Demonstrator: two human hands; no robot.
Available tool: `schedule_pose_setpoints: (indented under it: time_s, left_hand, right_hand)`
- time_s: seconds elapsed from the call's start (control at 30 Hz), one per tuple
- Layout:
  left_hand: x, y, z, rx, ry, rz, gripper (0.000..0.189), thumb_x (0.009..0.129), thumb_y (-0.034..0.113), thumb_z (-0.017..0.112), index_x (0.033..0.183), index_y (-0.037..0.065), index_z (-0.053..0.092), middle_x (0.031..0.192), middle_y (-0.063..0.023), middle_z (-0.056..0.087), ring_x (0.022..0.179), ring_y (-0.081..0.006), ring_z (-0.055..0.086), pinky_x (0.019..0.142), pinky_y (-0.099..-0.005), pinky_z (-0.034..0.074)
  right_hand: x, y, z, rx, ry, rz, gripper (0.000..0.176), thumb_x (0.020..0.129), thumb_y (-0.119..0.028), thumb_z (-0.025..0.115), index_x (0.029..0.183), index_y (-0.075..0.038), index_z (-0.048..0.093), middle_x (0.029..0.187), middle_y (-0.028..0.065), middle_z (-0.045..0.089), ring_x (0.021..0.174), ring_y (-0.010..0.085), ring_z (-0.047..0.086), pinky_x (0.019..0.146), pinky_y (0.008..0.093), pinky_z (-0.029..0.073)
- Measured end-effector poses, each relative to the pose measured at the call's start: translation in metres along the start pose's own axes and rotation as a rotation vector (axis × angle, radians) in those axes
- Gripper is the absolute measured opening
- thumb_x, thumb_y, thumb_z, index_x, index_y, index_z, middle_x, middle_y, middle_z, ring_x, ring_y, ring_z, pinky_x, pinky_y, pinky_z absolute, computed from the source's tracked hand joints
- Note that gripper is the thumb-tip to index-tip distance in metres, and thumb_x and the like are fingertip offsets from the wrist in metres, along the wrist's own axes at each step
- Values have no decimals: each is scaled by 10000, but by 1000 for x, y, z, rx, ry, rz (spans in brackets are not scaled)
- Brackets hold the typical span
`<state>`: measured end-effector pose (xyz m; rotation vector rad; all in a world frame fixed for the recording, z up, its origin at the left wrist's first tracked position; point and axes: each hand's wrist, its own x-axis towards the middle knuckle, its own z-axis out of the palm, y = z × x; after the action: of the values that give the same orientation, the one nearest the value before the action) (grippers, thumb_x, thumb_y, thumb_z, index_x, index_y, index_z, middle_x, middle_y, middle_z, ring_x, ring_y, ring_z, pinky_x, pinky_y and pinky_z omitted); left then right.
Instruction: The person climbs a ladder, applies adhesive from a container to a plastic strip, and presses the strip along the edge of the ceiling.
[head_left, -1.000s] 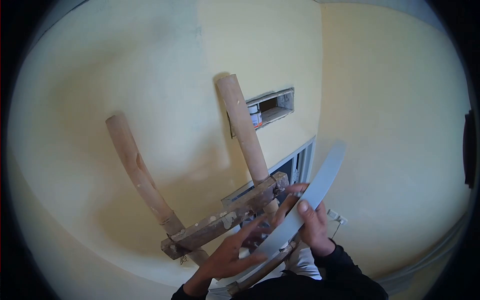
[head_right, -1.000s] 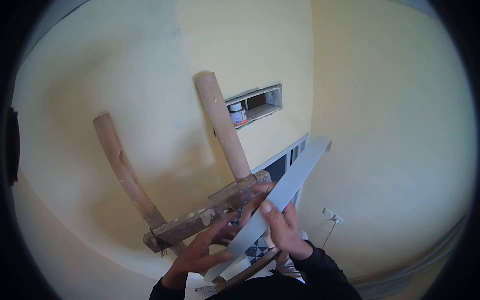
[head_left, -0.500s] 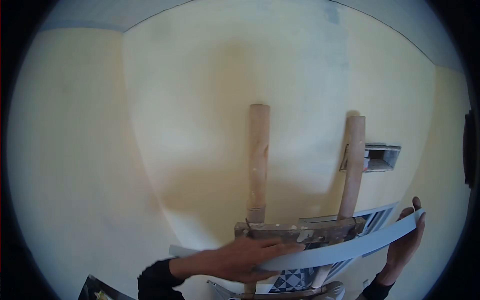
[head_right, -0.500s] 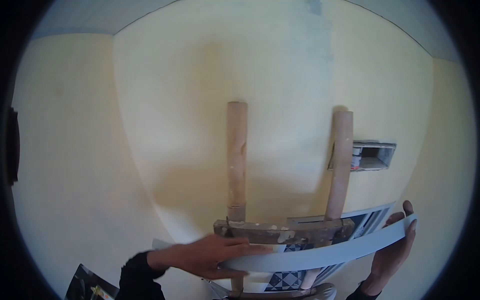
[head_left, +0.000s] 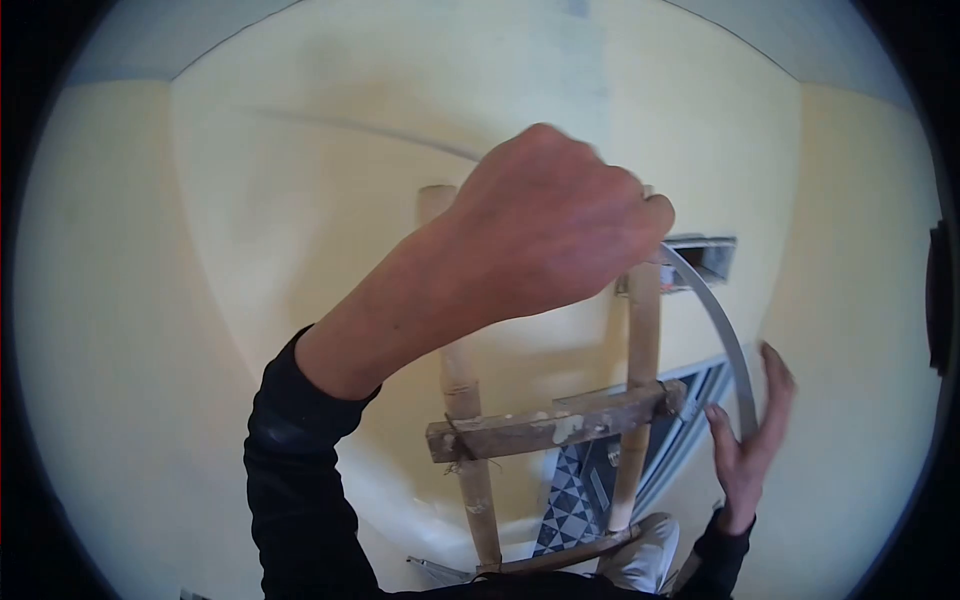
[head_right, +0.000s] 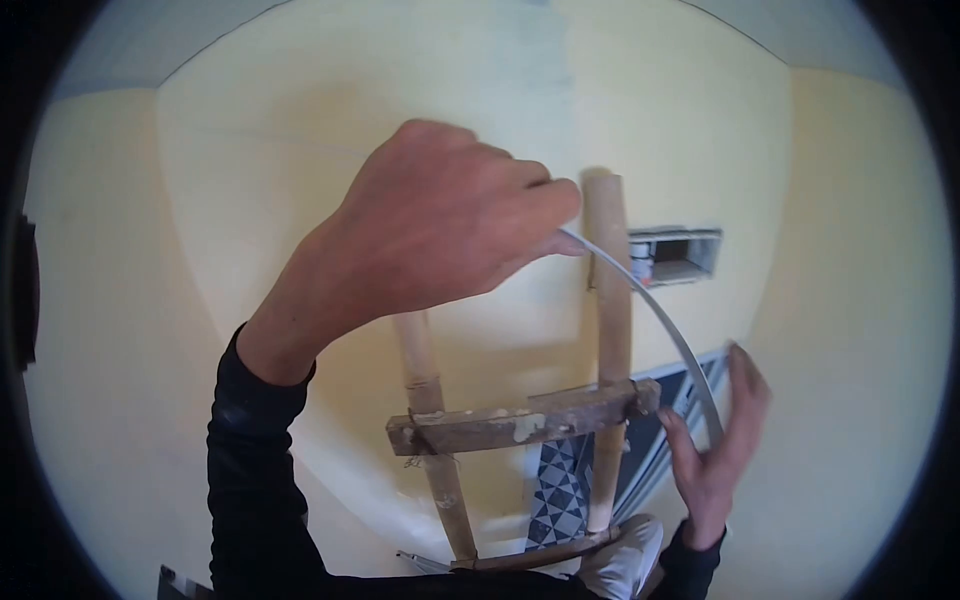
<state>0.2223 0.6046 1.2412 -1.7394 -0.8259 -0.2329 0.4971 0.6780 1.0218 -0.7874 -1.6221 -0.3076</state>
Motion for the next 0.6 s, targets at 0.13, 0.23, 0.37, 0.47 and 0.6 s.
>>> schedule_pose_setpoints:
  time_s: [0.13,0.23,0.37,0.47,0.6]
  left_hand:
    - [49,19,14,-17,-26,127,240,863,361,721,822,134,656,684,-29,643,689,-225,680,638,-354,506]
    - [61,13,49,4,335,255,225,828,321,751,834,110,675,835,-67,695,815,-249,698,734,-368,534]
    - [28,22,67,-456,612,236,300,756,282,812,954,75,722,1015,-98,694,943,-281,664,816,-393,540]
    - [-19,18,76,-529,255,140,320,768,267,826,1007,76,732,988,-84,697,904,-277,654,815,-401,523]
    - [-67,14,107,-648,-25,39,312,784,255,830,1016,68,737,973,-95,715,906,-303,669,819,-416,515]
  right_hand:
    - [-2,35,19,133,-134,259,259,1061,-172,576,1225,25,612,839,114,670,755,192,660,695,334,535]
    - [7,65,13,167,-124,263,245,1099,-183,516,1054,21,643,588,35,515,519,129,528,501,300,424]
    - [6,125,-10,261,-76,416,327,1104,-274,513,940,-5,600,584,14,501,515,97,507,492,279,408]
    - [-6,178,-26,370,6,561,388,1095,-365,523,904,-34,583,573,-16,471,500,82,471,476,260,379]
    - [-8,236,-36,306,44,698,393,1080,-401,537,902,-51,570,596,-13,482,513,84,473,478,261,378]
